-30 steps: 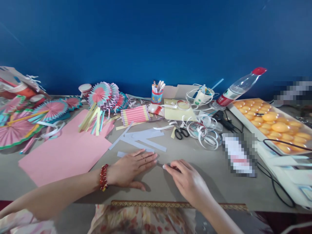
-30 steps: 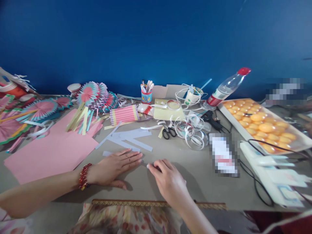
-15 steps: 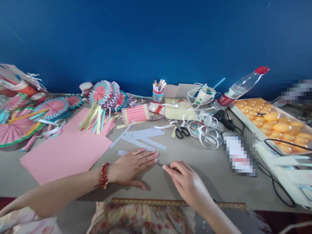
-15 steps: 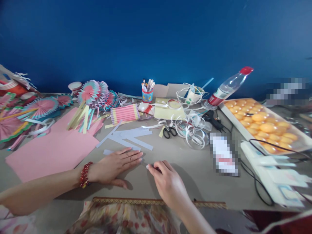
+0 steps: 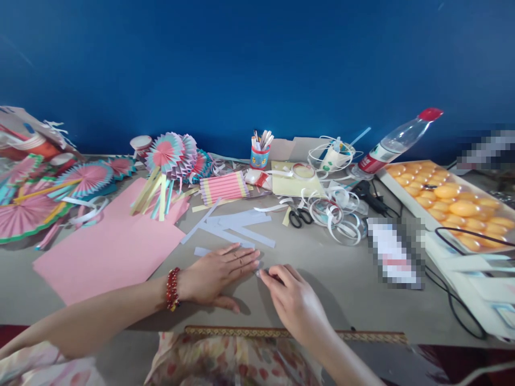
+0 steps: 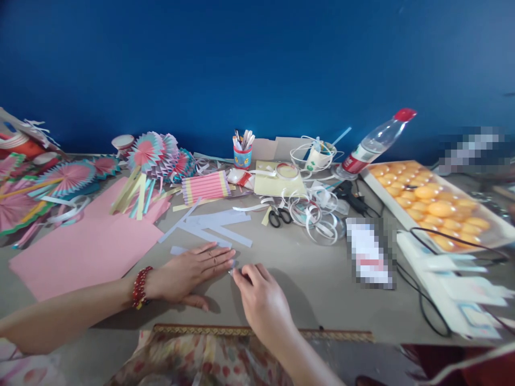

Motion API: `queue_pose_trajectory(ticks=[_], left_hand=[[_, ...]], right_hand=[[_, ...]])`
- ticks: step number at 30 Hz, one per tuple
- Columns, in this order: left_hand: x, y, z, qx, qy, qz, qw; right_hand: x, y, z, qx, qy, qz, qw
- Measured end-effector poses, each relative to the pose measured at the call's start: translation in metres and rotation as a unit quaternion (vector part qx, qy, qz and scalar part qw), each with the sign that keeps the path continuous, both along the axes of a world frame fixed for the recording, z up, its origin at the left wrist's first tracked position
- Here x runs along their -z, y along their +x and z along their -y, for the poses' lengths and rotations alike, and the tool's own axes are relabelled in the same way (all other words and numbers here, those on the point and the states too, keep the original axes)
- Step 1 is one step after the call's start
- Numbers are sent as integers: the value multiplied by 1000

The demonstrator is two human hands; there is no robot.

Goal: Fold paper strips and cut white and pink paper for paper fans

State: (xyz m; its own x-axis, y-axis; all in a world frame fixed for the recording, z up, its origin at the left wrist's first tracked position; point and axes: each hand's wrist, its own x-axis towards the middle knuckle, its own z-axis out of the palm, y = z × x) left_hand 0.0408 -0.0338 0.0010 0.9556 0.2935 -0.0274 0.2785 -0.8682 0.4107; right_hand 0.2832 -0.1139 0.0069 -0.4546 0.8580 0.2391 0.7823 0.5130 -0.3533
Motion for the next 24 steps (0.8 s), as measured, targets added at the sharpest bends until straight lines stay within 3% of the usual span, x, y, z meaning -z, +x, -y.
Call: queue_pose_trajectory(ticks=[8,15,24], left_hand=[[-18,-22,-17,-4,6,-10,1000],[-3,-35,-15,13,23,-52,998],[-3,-34,-15,14,22,-43,999]], right_hand=[[2,-1,0,6,-24,-3,1000],[2,-1,-1,-1,-17,10,1000],[4,-18,-3,0,-33,4,999]])
